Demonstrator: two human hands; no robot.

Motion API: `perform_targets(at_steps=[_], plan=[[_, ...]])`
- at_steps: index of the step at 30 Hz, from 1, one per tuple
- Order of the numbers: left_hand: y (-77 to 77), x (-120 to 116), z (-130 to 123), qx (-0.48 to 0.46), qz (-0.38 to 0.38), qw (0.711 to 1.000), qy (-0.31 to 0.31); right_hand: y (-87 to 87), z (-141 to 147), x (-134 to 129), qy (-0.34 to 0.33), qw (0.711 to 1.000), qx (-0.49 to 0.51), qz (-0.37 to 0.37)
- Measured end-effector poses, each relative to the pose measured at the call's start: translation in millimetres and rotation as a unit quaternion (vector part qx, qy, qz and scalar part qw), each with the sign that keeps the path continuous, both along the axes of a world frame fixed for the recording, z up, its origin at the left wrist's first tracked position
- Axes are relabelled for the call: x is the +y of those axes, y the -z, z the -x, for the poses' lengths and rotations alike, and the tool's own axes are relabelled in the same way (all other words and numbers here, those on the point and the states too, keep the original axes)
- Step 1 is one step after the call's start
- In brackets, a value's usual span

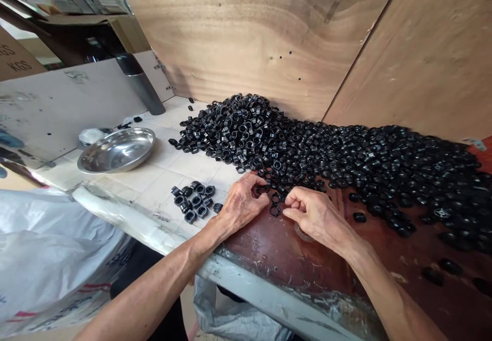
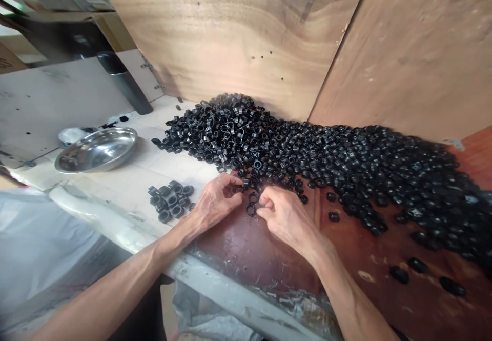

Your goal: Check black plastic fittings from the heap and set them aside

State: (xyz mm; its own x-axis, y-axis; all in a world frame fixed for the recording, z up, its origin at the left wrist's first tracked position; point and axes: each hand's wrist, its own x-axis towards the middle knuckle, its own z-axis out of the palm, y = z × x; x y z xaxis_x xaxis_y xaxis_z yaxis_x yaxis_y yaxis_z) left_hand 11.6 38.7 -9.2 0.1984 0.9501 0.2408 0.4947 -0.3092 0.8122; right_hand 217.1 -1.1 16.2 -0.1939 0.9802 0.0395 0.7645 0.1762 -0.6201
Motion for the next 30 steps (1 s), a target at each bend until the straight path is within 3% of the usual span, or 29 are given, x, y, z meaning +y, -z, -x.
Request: perform_targets(at_steps=[3, 6, 8, 10, 12, 16, 20, 26, 30], plan=[[-2.5, -2, 2, -0.018, 0.019, 0.999, 0.029, -3.8, -17, 3, 0.059, 0.997, -0.051, -0.002], [-8.3, -7, 5, -0.049, 0.063, 0.983, 0.167, -11.2, -46, 8, 0.129, 0.987, -0.089, 0.017], [-11.4, -12, 6, -0.032, 0.086, 0.956, 0.28, -14.0, -59, 9, 0.107, 0.989, -0.083, 0.065], [-10.9, -13, 5, 0.007, 0.085, 0.943, 0.321, -11.9, -58, 9, 0.073, 0.989, -0.073, 0.101], [-6.2, -12, 3, 0.027, 0.056, 0.96, 0.272, -5.5, -47, 7, 0.062, 0.99, -0.08, 0.1], [6.1, -6, 1, 0.02, -0.011, 0.988, 0.15, 6.3, -20, 5, 0.064, 0.992, -0.104, 0.031], [9.1, -3, 2, 0.004, -0.033, 0.989, 0.147, 0.7, -32, 10, 0.077, 0.99, -0.089, 0.08], [11.7, -3, 0, -0.047, 0.056, 0.987, 0.142, -18.0, -86, 13, 0.207, 0.962, -0.165, 0.064], [11.8, -3, 1, -0.069, 0.082, 0.983, 0.148, -8.9, -78, 11, 0.156, 0.97, -0.171, 0.071]])
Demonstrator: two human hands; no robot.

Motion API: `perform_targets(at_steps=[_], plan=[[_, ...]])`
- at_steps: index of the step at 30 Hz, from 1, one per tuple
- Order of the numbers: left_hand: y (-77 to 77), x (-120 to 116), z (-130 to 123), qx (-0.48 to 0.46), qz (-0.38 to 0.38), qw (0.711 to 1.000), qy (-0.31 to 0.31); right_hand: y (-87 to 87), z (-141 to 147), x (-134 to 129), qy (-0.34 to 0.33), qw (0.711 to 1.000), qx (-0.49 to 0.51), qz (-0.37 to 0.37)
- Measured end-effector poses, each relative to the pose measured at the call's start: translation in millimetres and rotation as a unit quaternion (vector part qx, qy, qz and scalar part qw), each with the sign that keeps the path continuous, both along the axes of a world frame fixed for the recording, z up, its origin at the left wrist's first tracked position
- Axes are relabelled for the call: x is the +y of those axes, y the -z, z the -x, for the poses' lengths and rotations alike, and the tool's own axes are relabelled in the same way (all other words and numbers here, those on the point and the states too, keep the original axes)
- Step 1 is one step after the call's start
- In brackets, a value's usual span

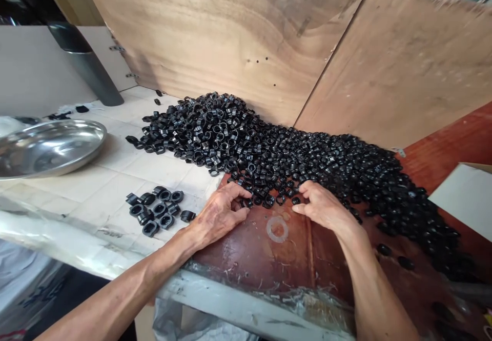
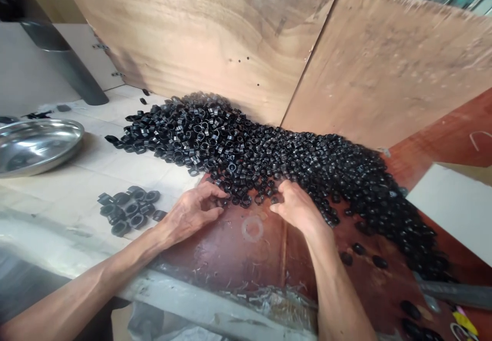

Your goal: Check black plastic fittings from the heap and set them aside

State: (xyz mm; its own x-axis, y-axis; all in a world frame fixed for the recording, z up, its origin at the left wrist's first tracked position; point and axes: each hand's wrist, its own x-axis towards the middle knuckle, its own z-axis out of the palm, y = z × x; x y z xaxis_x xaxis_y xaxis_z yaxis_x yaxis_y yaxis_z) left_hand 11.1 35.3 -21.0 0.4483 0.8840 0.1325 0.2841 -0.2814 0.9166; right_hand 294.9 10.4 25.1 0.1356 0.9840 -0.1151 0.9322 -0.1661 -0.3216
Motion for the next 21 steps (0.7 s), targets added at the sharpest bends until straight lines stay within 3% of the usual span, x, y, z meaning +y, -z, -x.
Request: perform_targets(at_steps=[5, 10, 13, 16, 21], plan=[[-5.6, -1, 2, 0.006, -0.01, 1.0, 0.008, 15.1, 29, 1, -0.043, 0.999, 0.018, -0.019], [-6.1, -4, 2, -0.04, 0.035, 0.998, 0.024, 4.1, 33, 0, -0.011, 0.994, 0.097, -0.058], [-7.3, -6, 1, -0.081, 0.071, 0.994, 0.037, -10.0, 43, -5, -0.006, 0.969, 0.242, -0.057], [-9.3, -8, 1, -0.119, 0.085, 0.988, 0.037, -18.9, 58, -12, -0.051, 0.942, 0.33, -0.025], [-9.8, -9, 1, -0.157, 0.103, 0.982, 0.03, -13.1, 73, -16, -0.065, 0.914, 0.399, -0.042]])
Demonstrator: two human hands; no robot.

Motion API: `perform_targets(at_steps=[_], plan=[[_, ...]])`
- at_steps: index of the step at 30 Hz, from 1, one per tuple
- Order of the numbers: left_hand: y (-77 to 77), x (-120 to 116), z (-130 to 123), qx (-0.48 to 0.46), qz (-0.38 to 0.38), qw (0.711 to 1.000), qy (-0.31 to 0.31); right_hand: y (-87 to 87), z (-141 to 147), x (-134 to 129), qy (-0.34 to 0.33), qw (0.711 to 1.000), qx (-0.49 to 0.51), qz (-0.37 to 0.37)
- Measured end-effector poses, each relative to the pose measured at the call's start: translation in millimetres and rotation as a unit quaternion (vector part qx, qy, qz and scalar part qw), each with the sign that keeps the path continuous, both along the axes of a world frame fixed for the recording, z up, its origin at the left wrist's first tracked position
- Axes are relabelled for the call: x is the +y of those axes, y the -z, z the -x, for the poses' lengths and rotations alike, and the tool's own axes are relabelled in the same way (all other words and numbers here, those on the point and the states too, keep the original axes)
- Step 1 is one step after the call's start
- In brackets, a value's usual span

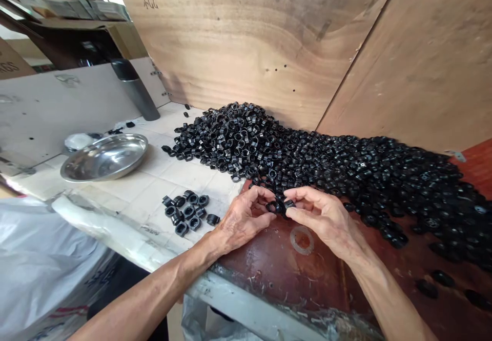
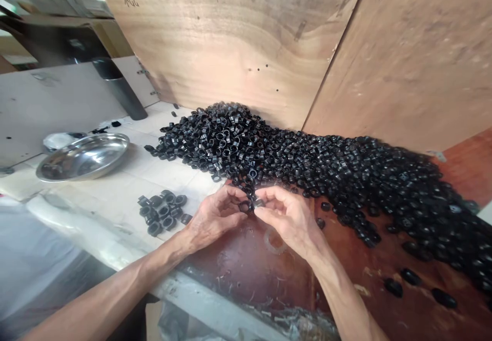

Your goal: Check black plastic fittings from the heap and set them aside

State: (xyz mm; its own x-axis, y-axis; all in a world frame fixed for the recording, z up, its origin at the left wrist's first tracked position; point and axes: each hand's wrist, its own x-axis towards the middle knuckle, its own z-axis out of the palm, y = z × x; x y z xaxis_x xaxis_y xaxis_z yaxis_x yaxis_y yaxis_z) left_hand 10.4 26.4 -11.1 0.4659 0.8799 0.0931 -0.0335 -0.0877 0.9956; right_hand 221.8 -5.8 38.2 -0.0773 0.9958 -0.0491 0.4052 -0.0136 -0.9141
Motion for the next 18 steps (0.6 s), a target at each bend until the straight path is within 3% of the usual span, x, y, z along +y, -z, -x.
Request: perform_targets(at_steps=[6, 14, 18], plan=[[-0.1, 0, -1, -0.012, -0.007, 1.0, 0.0, 7.9, 5, 0, -0.015, 0.999, 0.004, -0.038], [-2.9, -2, 0, -0.024, -0.002, 1.0, -0.003, 7.8, 11, -2, -0.012, 0.999, 0.013, -0.036], [-3.8, -2, 0, -0.018, -0.023, 1.0, -0.009, 4.8, 12, -2, -0.035, 0.996, -0.022, -0.079]])
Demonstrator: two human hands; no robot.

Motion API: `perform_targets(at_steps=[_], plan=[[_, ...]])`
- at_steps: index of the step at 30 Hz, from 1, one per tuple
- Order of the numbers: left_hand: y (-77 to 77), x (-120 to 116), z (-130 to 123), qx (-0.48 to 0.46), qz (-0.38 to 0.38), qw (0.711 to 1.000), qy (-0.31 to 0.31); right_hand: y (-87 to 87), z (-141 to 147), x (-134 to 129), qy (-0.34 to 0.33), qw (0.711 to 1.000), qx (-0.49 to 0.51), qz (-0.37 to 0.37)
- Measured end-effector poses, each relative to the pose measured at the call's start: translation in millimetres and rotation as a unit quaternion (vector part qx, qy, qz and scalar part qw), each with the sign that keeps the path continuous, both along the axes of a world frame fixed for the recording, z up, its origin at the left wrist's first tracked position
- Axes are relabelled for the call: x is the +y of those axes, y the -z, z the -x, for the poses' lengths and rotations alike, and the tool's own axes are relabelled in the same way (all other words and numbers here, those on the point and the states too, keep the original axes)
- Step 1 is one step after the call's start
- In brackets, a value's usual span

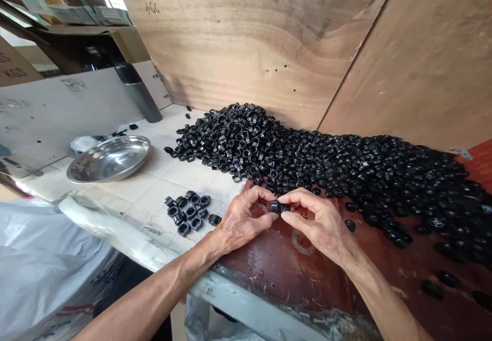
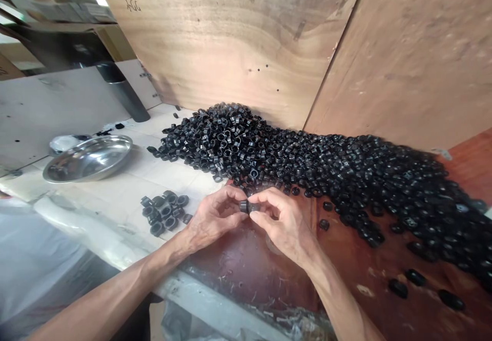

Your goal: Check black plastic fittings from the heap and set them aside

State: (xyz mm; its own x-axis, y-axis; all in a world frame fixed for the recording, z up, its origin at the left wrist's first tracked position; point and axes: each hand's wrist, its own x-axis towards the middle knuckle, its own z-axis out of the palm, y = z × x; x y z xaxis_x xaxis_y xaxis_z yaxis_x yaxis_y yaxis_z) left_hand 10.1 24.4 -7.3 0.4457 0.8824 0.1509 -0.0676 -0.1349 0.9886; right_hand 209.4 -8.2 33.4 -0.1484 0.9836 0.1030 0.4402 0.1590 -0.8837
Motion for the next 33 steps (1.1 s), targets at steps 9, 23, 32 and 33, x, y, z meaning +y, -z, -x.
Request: perform_targets(at_steps=[9, 23, 32, 33], plan=[[0.0, 3.6, 0.1, -0.014, -0.056, 0.998, 0.009, -1.1, 0.6, 1.4, 0.035, 0.999, 0.038, -0.017], [-1.8, 2.7, -0.6, -0.038, -0.018, 0.999, 0.017, -4.3, 3.4, -1.4, 0.015, 0.997, -0.01, -0.071], [-4.9, 1.8, -2.7, -0.062, 0.028, 0.998, 0.01, 3.9, 7.2, -0.4, 0.042, 0.998, 0.039, -0.04], [-5.3, 1.8, -2.7, -0.064, 0.025, 0.998, 0.01, 3.2, 7.3, -0.3, 0.044, 0.998, 0.035, -0.042]])
